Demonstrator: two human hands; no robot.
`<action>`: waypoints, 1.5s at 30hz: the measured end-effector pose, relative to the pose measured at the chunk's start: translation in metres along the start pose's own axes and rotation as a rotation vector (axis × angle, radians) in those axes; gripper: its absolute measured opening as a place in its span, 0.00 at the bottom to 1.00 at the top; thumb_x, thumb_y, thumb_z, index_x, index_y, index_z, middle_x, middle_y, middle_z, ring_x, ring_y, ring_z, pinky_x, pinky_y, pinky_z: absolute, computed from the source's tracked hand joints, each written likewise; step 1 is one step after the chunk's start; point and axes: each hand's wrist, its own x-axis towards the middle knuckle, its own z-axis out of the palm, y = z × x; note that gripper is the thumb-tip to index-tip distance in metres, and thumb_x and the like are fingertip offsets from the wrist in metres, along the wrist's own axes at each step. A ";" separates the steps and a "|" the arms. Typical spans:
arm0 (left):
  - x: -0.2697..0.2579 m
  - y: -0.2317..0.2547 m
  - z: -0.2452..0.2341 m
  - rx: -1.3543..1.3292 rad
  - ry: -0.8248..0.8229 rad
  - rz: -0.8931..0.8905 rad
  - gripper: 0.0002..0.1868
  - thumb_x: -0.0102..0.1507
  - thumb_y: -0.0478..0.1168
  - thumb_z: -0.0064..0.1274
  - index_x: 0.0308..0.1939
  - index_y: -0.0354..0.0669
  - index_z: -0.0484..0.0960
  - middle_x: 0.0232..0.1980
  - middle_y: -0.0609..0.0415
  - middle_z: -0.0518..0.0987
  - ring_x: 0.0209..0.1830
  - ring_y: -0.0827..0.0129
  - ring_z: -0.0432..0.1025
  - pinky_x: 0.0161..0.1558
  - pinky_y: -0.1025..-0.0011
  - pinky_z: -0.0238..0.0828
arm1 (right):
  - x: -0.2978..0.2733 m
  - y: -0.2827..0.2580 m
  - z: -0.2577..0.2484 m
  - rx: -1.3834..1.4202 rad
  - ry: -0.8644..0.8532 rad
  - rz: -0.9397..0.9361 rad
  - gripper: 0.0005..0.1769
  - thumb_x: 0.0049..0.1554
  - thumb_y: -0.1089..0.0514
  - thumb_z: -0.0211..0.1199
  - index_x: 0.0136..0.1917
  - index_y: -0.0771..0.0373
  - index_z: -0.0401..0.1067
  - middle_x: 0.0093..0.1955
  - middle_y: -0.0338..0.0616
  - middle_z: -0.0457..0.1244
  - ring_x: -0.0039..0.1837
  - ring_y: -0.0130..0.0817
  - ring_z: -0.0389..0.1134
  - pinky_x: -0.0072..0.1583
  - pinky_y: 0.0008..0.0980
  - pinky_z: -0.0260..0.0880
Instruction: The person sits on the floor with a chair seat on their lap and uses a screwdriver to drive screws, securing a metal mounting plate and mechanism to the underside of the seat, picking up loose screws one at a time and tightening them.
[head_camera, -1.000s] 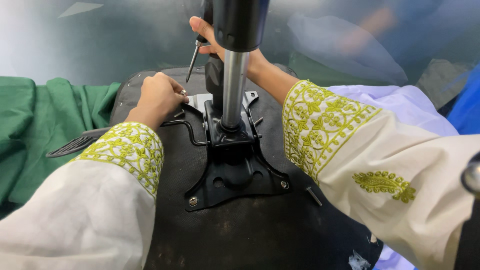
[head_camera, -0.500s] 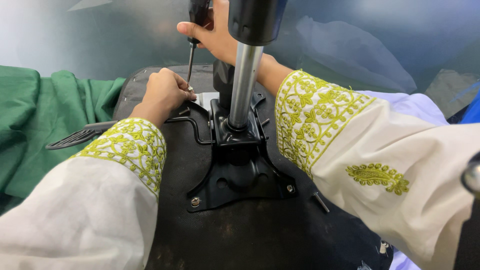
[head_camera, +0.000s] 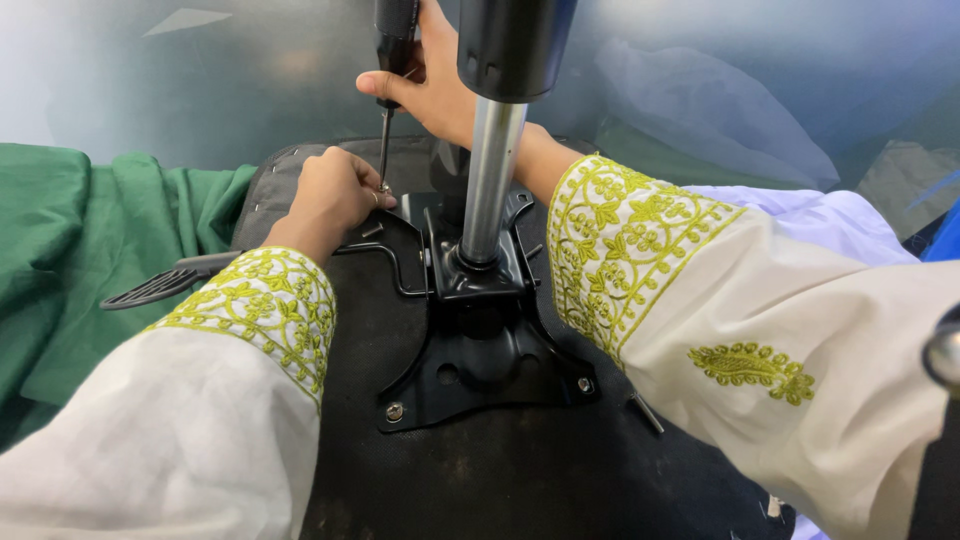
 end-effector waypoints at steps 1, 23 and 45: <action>0.001 -0.001 0.000 0.006 0.011 0.016 0.13 0.49 0.39 0.74 0.33 0.39 0.87 0.33 0.47 0.85 0.34 0.61 0.80 0.43 0.65 0.76 | 0.000 -0.003 -0.001 -0.011 0.001 -0.023 0.44 0.60 0.49 0.80 0.72 0.64 0.52 0.46 0.41 0.67 0.45 0.31 0.73 0.48 0.32 0.79; -0.032 0.042 -0.021 -0.025 0.018 0.119 0.07 0.58 0.36 0.62 0.40 0.44 0.90 0.34 0.44 0.85 0.36 0.56 0.80 0.44 0.61 0.75 | 0.000 0.013 -0.014 0.361 -0.219 0.199 0.29 0.58 0.61 0.72 0.65 0.63 0.59 0.54 0.43 0.69 0.59 0.28 0.74 0.64 0.31 0.78; -0.036 0.043 -0.024 -0.158 0.033 0.158 0.07 0.62 0.37 0.62 0.43 0.41 0.87 0.35 0.45 0.84 0.36 0.61 0.81 0.42 0.65 0.75 | 0.001 -0.002 -0.011 -0.075 -0.243 0.327 0.19 0.57 0.55 0.77 0.56 0.65 0.74 0.48 0.43 0.72 0.50 0.27 0.73 0.57 0.29 0.75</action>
